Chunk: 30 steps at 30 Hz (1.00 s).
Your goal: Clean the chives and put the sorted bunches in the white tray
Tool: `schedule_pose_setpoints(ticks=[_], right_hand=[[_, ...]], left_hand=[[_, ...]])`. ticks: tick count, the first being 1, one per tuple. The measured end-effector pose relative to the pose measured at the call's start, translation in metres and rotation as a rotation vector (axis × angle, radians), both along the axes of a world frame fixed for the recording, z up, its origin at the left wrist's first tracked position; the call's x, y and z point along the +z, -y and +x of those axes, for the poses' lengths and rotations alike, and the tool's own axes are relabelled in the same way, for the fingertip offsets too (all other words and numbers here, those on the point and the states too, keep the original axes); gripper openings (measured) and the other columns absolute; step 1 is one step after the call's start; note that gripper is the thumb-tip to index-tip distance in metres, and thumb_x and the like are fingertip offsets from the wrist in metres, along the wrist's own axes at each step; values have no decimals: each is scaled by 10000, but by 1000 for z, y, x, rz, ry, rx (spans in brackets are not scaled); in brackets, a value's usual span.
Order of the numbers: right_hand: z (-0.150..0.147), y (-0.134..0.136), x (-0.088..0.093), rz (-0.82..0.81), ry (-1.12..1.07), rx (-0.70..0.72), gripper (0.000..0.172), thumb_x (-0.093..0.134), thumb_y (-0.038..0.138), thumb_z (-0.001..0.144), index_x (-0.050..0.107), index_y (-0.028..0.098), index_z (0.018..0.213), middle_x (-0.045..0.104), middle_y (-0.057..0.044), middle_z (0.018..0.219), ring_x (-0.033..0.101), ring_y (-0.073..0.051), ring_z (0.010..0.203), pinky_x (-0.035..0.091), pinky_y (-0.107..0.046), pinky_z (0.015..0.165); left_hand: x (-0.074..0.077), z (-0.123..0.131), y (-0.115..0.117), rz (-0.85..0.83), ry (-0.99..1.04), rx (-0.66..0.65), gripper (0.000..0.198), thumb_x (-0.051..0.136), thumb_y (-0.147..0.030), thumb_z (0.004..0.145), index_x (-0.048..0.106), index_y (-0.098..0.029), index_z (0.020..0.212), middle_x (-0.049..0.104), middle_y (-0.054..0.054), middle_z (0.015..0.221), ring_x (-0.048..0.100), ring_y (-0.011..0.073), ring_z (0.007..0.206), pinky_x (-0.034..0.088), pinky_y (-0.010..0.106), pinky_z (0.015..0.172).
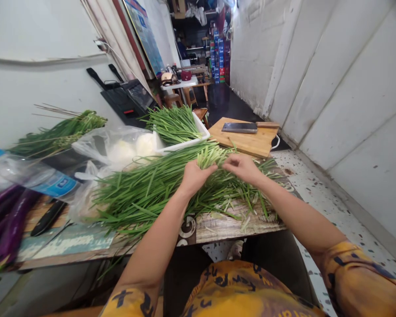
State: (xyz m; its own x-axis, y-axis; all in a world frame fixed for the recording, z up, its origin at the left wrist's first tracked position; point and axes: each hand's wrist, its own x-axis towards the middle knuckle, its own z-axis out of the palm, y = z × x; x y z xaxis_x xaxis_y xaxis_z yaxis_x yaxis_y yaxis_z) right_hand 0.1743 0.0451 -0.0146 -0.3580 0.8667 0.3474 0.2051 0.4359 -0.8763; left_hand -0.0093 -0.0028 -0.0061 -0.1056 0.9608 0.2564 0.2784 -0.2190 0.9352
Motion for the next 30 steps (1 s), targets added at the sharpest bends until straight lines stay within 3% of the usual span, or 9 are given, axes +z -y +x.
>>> schedule_pose_setpoints(ticks=[5, 11, 13, 17, 20, 22, 24, 26, 30], right_hand=[[23, -11, 7, 44, 133, -317, 419, 633, 502, 767, 561, 162, 532, 486, 13, 507, 428, -110, 529, 334, -267, 560], [3, 6, 7, 146, 129, 57, 296, 641, 436, 774, 701, 150, 727, 630, -23, 679, 522, -131, 629, 391, -259, 610], [-3, 6, 4, 154, 111, 93, 266, 617, 388, 784, 692, 147, 700, 627, -22, 663, 525, -129, 628, 397, -253, 616], [8, -6, 1, 178, 134, -155, 272, 572, 364, 802, 664, 141, 675, 610, -20, 644, 514, -128, 616, 375, -248, 606], [21, -11, 3, 144, 231, -389, 431, 524, 467, 843, 613, 149, 567, 498, -5, 501, 472, -134, 541, 343, -265, 563], [25, -8, 5, 274, 278, -460, 427, 520, 476, 855, 628, 152, 597, 530, -28, 542, 513, -164, 592, 384, -287, 605], [23, -4, 6, 505, 296, -377, 293, 555, 404, 849, 690, 145, 822, 652, -97, 807, 583, -220, 797, 446, -332, 742], [19, -2, 6, 661, 333, -175, 288, 576, 349, 850, 674, 157, 1041, 652, -146, 1069, 571, -259, 994, 447, -389, 882], [17, -8, 1, 590, 411, 26, 260, 561, 399, 893, 717, 191, 896, 692, -114, 896, 586, -243, 897, 435, -401, 877]], left_hand=[[0, 1, 0, -24, 6, 4, 211, 761, -278, 624, 720, -140, 779, 739, 46, 826, 666, 217, 796, 505, 345, 822], [-2, 3, -2, -41, 32, -14, 250, 773, -263, 608, 737, -141, 824, 750, 58, 876, 674, 234, 837, 512, 356, 845], [-3, 2, -2, -45, 29, -12, 259, 783, -275, 599, 736, -141, 816, 748, 60, 873, 673, 232, 833, 510, 359, 855], [-3, 1, -1, -59, 2, -12, 242, 771, -287, 610, 728, -143, 798, 741, 54, 844, 669, 225, 810, 509, 364, 848], [-1, 2, -1, -56, 7, -29, 219, 763, -283, 613, 719, -144, 775, 736, 48, 826, 663, 214, 786, 510, 351, 827], [-1, 4, 0, -51, 17, -39, 214, 763, -280, 610, 715, -145, 769, 735, 46, 823, 662, 209, 782, 510, 344, 826], [-1, 4, 0, -53, 20, -39, 222, 762, -277, 607, 715, -143, 777, 736, 44, 823, 662, 209, 784, 511, 345, 827], [-1, 4, -1, -57, 16, -39, 239, 761, -273, 603, 716, -139, 795, 738, 44, 833, 662, 210, 786, 512, 350, 828], [-2, 3, -1, -45, -23, -28, 210, 765, -266, 602, 713, -148, 767, 734, 41, 810, 659, 208, 767, 516, 347, 810]])
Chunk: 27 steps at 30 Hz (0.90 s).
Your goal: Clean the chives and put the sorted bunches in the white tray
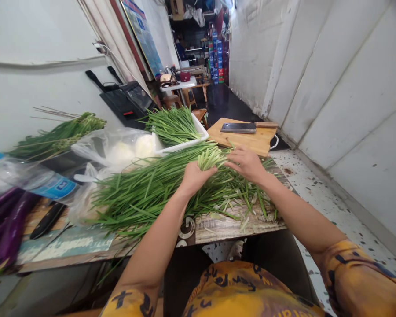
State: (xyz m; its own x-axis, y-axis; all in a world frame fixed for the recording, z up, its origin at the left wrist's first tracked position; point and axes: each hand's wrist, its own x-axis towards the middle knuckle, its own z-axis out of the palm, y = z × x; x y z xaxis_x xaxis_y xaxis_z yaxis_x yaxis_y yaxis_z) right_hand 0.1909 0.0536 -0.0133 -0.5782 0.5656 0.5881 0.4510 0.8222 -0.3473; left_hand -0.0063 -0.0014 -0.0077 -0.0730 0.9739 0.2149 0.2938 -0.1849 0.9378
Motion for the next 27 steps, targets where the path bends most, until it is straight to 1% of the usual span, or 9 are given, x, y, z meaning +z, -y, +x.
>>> schedule_pose_setpoints(ticks=[5, 9, 12, 14, 16, 20, 22, 25, 27], right_hand=[[-3, 1, -4, -412, -166, 56, 338, 588, 455, 854, 711, 176, 707, 670, -44, 696, 567, -163, 688, 418, -300, 692], [-17, 9, -8, -913, -512, 119, 382, 699, 540, 700, 685, 159, 682, 657, -23, 665, 527, -116, 582, 407, -264, 591], [-25, 5, -11, -1120, -772, 90, 416, 787, 534, 560, 658, 155, 676, 632, -14, 639, 505, -97, 565, 396, -248, 563], [-22, -1, -11, -1108, -865, 12, 436, 795, 536, 531, 646, 157, 685, 603, 0, 619, 472, -89, 548, 359, -239, 531], [-12, -6, -8, -966, -848, -141, 426, 777, 543, 557, 603, 161, 629, 532, 29, 555, 404, -78, 513, 304, -240, 503], [10, -8, 1, -625, -531, -453, 465, 797, 512, 573, 470, 186, 519, 422, 58, 478, 350, -78, 497, 265, -253, 513], [12, -3, 4, -568, -291, -373, 434, 803, 502, 582, 514, 181, 535, 499, 35, 517, 407, -96, 523, 282, -256, 529], [6, 6, 4, -538, 52, -45, 289, 775, 428, 653, 643, 179, 589, 610, -1, 596, 483, -117, 563, 311, -258, 558], [2, 10, 4, -498, 130, 86, 234, 714, 370, 729, 678, 179, 600, 624, -7, 596, 496, -118, 567, 319, -258, 573]], left_hand=[[1, 0, 0, -5, -19, 4, 183, 757, -259, 610, 705, -150, 747, 727, 45, 795, 656, 212, 756, 514, 343, 786], [1, 0, 0, -13, -15, -2, 215, 755, -275, 604, 703, -145, 767, 724, 41, 797, 651, 210, 764, 506, 340, 788], [0, 0, 0, -13, -20, -23, 232, 750, -283, 610, 699, -133, 780, 727, 40, 807, 651, 204, 769, 505, 338, 802], [-1, 0, 0, -17, -17, -33, 234, 746, -283, 621, 701, -129, 791, 733, 45, 828, 658, 208, 791, 504, 345, 827], [-1, -1, 0, -24, 8, -25, 249, 741, -278, 631, 711, -129, 828, 743, 57, 881, 669, 220, 845, 501, 356, 869], [-2, -1, -1, -18, 57, -21, 327, 735, -276, 651, 722, -128, 943, 742, 81, 1016, 670, 236, 965, 471, 370, 964], [-2, -3, -2, -11, 62, -18, 342, 732, -287, 664, 720, -123, 964, 740, 85, 1034, 668, 236, 975, 468, 372, 973], [0, -7, -2, 2, 74, -10, 293, 715, -316, 694, 723, -126, 915, 746, 79, 980, 671, 230, 937, 486, 359, 939], [2, -10, -1, 27, 63, -20, 235, 692, -338, 722, 725, -133, 834, 746, 72, 921, 670, 222, 908, 491, 343, 918]])
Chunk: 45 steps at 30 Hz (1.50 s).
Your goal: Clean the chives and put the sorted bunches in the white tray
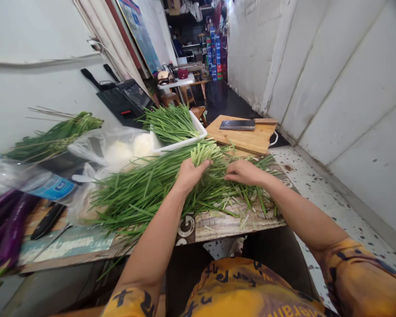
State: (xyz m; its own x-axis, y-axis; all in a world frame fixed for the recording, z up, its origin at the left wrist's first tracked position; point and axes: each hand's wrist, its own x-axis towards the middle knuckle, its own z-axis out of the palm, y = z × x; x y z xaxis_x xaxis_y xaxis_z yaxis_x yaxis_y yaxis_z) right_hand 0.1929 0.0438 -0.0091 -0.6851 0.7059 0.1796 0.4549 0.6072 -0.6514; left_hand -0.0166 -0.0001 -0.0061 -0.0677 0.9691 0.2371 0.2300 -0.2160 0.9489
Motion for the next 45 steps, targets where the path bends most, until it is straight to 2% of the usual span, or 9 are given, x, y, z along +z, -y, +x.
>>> schedule_pose_setpoints(ticks=[8, 15, 22, 27, 33, 36, 39, 42, 45], right_hand=[[8, 3, 13, -177, -297, -61, 380, 635, 509, 778, 701, 151, 671, 566, 13, 572, 452, -98, 542, 327, -240, 531], [-11, 9, 4, -268, -414, -214, 523, 595, 632, 768, 659, 146, 586, 524, 9, 489, 415, -89, 476, 303, -242, 485], [-18, 12, -3, -179, -417, -130, 293, 673, 438, 703, 656, 151, 647, 558, 12, 578, 441, -100, 553, 340, -244, 542], [-7, -5, -7, -80, -376, -394, 213, 605, 346, 719, 617, 156, 623, 557, 8, 589, 454, -110, 560, 345, -248, 561], [10, -24, -11, 58, -1, -722, 212, 592, 319, 758, 613, 169, 609, 590, -35, 604, 536, -170, 613, 364, -277, 598], [12, -21, -10, 195, -21, -642, 265, 631, 321, 745, 687, 144, 934, 669, -100, 881, 588, -205, 750, 428, -300, 679], [8, -13, -7, 331, -169, -298, 422, 615, 263, 758, 627, 141, 1162, 639, -130, 1119, 596, -208, 897, 459, -312, 778], [5, -11, -4, 225, -224, -67, 237, 595, 352, 826, 691, 152, 908, 678, -67, 858, 583, -167, 766, 452, -282, 722], [10, -22, -6, -26, -416, -190, 394, 537, 505, 868, 657, 155, 732, 578, 1, 579, 475, -109, 534, 400, -237, 564]], left_hand=[[6, 1, 5, -34, -104, -117, 328, 746, -312, 683, 726, -145, 965, 736, 78, 1034, 659, 247, 981, 466, 375, 974], [7, 7, 9, -46, -139, -188, 330, 762, -287, 661, 721, -137, 951, 736, 67, 984, 664, 237, 916, 490, 357, 907], [3, 5, 4, -36, -100, -87, 251, 781, -278, 620, 725, -140, 822, 741, 60, 868, 667, 226, 833, 508, 344, 849], [7, 8, 7, -33, -127, -71, 250, 765, -274, 631, 722, -130, 830, 742, 70, 883, 670, 232, 844, 506, 366, 868], [6, 8, 7, -50, -126, -69, 314, 764, -284, 629, 729, -120, 895, 744, 91, 964, 674, 253, 911, 495, 384, 914], [3, 8, 5, -53, -124, -61, 324, 759, -285, 630, 727, -112, 903, 745, 97, 962, 675, 255, 908, 495, 385, 911], [3, 9, 5, -52, -134, -53, 314, 751, -262, 628, 728, -114, 905, 747, 88, 958, 677, 251, 902, 497, 377, 906], [5, 9, 6, -51, -144, -60, 280, 745, -245, 628, 733, -124, 881, 750, 71, 938, 677, 244, 894, 499, 367, 898], [8, 4, 6, -62, -89, -61, 289, 767, -262, 611, 736, -128, 865, 751, 66, 923, 676, 243, 890, 500, 367, 902]])
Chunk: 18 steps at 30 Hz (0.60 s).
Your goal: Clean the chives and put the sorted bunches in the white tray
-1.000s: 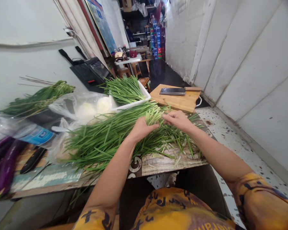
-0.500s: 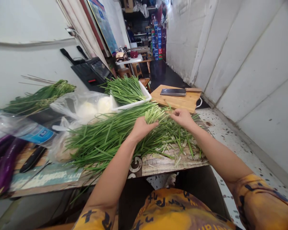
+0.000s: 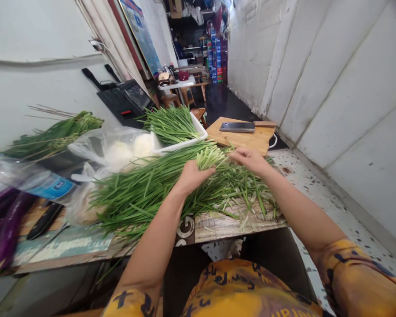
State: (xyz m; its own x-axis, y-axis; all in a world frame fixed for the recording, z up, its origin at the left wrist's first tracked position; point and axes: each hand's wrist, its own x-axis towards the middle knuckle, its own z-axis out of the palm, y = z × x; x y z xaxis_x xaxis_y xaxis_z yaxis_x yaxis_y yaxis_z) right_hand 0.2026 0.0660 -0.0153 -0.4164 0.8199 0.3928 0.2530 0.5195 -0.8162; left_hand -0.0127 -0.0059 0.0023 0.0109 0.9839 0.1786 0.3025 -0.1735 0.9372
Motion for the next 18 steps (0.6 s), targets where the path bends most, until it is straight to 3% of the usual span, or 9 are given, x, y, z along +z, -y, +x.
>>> schedule_pose_setpoints(ticks=[3, 7, 10, 13, 18], right_hand=[[1, -13, -10, -102, -99, -147, 435, 491, 525, 893, 675, 154, 761, 601, -8, 590, 493, -116, 532, 396, -232, 544], [-19, -18, -26, 112, 415, -130, 201, 558, 250, 875, 724, 153, 814, 710, -72, 850, 613, -193, 831, 441, -277, 742], [-34, -16, -32, 204, 665, -200, 207, 533, 175, 881, 731, 139, 931, 701, -115, 994, 609, -218, 939, 427, -293, 794], [-38, -16, -34, 236, 729, -210, 222, 529, 225, 902, 733, 146, 939, 692, -114, 986, 609, -218, 933, 423, -291, 778], [-35, -15, -29, 246, 642, -183, 163, 585, 206, 858, 737, 151, 847, 685, -97, 903, 601, -199, 859, 420, -286, 743]], left_hand=[[1, -8, -2, -5, 121, 38, 354, 795, -307, 596, 738, -125, 894, 750, 73, 950, 676, 242, 911, 492, 370, 926], [-1, -16, -5, 30, 227, 99, 442, 812, -373, 603, 733, -121, 958, 742, 86, 996, 669, 238, 935, 489, 369, 935], [1, -17, -4, 42, 184, 92, 359, 794, -399, 635, 741, -127, 863, 741, 73, 915, 665, 225, 878, 494, 360, 909], [4, -16, -2, 82, 109, 39, 280, 739, -415, 702, 720, -136, 696, 720, 61, 818, 648, 203, 822, 497, 325, 862], [3, -18, -2, 80, 128, 55, 269, 744, -407, 700, 683, -146, 674, 648, 20, 635, 594, 151, 623, 508, 283, 688]])
